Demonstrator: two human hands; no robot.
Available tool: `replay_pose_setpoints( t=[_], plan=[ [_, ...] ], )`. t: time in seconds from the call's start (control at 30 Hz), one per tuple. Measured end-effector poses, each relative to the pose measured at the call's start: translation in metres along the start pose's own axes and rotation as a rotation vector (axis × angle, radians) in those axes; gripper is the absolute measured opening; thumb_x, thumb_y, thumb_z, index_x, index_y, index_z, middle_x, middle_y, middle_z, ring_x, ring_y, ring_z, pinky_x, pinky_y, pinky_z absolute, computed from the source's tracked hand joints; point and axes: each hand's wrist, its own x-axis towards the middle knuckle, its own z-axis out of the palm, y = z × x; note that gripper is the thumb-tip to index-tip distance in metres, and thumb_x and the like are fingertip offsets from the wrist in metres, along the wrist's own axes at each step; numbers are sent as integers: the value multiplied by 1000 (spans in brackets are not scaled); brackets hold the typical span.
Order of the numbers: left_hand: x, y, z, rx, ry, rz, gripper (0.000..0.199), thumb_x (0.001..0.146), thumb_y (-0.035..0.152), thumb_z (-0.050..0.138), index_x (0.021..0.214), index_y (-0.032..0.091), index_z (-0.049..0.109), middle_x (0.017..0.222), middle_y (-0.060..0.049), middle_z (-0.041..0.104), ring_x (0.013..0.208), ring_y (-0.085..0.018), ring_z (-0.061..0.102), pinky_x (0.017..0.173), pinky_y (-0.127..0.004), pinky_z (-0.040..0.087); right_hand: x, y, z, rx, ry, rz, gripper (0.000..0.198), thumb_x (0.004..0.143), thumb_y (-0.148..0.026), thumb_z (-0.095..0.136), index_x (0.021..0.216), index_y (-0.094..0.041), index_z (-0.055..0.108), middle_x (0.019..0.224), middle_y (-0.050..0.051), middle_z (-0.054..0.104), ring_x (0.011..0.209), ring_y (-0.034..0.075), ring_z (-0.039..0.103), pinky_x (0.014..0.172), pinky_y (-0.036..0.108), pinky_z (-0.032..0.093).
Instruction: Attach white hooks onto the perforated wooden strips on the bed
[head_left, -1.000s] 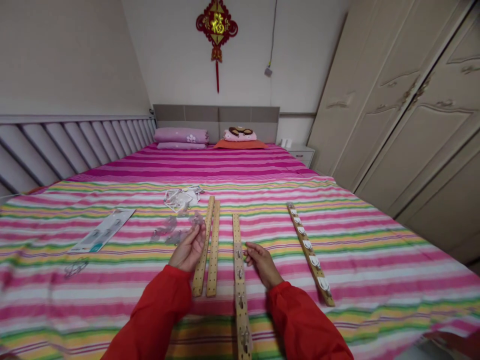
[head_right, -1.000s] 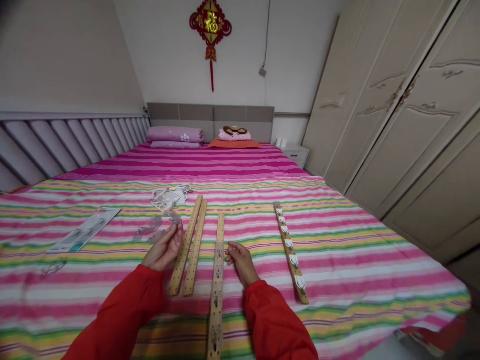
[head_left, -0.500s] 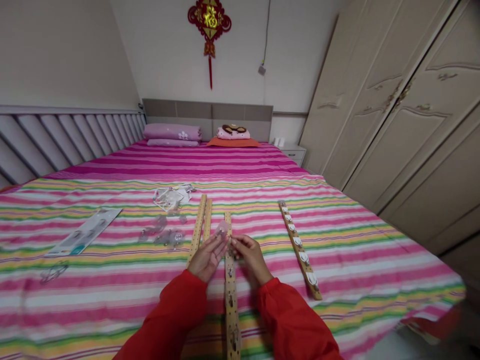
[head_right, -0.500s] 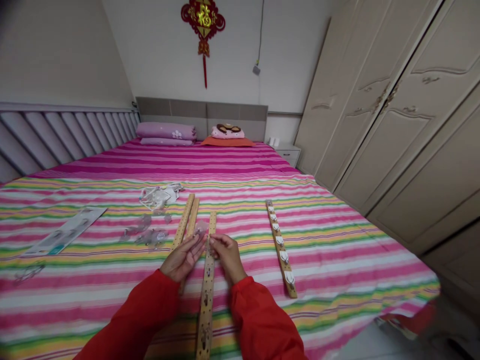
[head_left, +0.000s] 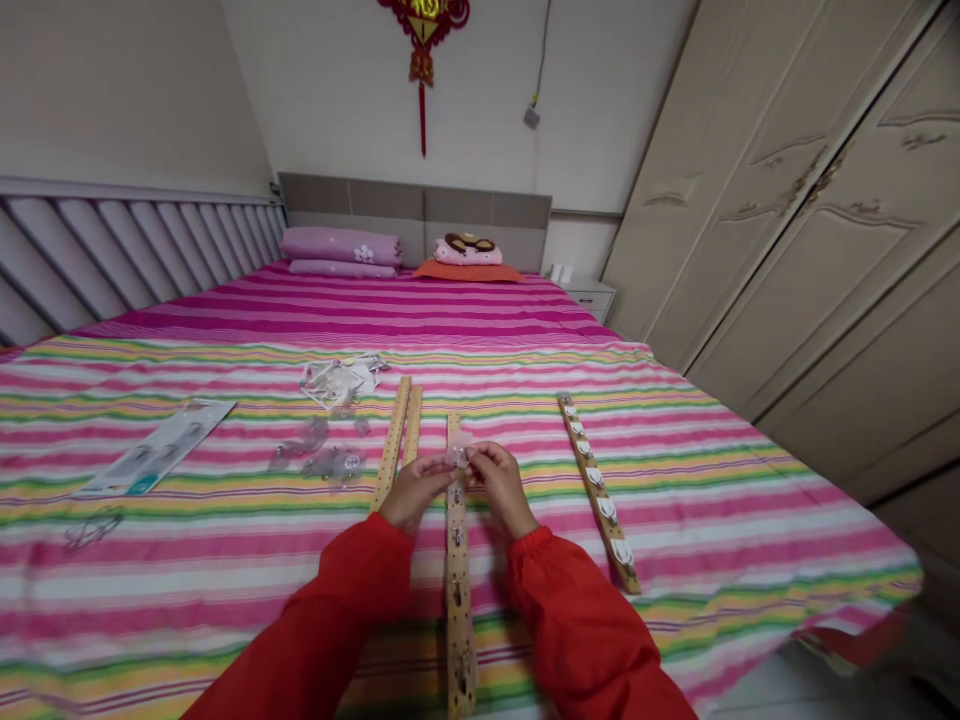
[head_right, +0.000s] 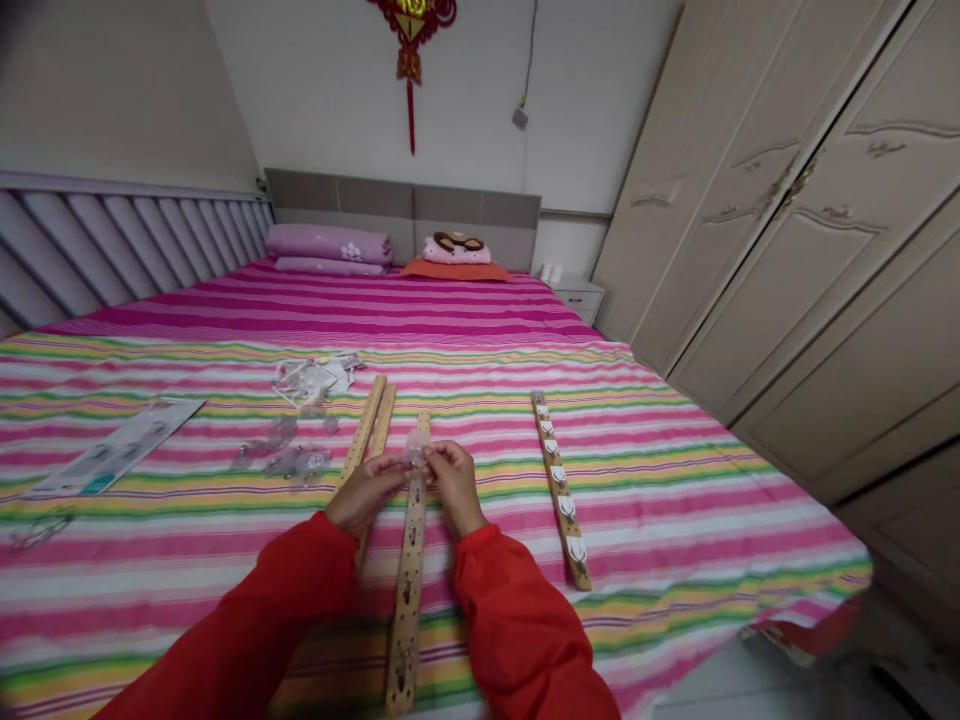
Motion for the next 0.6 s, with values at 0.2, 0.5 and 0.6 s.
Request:
replay_pose_setpoints(
  t=[0.2, 0.5, 0.6],
  plan=[
    [29, 12, -9, 166, 52, 68, 36, 50, 29, 80, 79, 12, 68, 74, -4, 69, 70, -14, 62, 69, -27, 48, 23, 11, -8, -54, -31, 63, 19, 60, -34, 70, 61, -17, 61, 47, -3, 58, 43, 10, 49, 45, 23, 39],
    [63, -17, -14, 187, 117, 4, 32, 45, 23, 81, 71, 12, 67, 61, -1, 66, 63, -14, 62, 64, -27, 51, 42, 37, -17, -50, 36, 88, 15, 55, -26, 71, 63, -16, 64, 47, -2, 60, 43, 11, 52, 44, 23, 41],
    [66, -25, -17, 204, 134, -1, 26, 47, 18, 79, 70, 12, 68, 59, 0, 66, 61, -14, 62, 64, -27, 51, 45, 44, -20, -58, 51, 93, 13, 54, -24, 69, 63, -16, 65, 48, -2, 60, 44, 10, 52, 43, 22, 40]
  ],
)
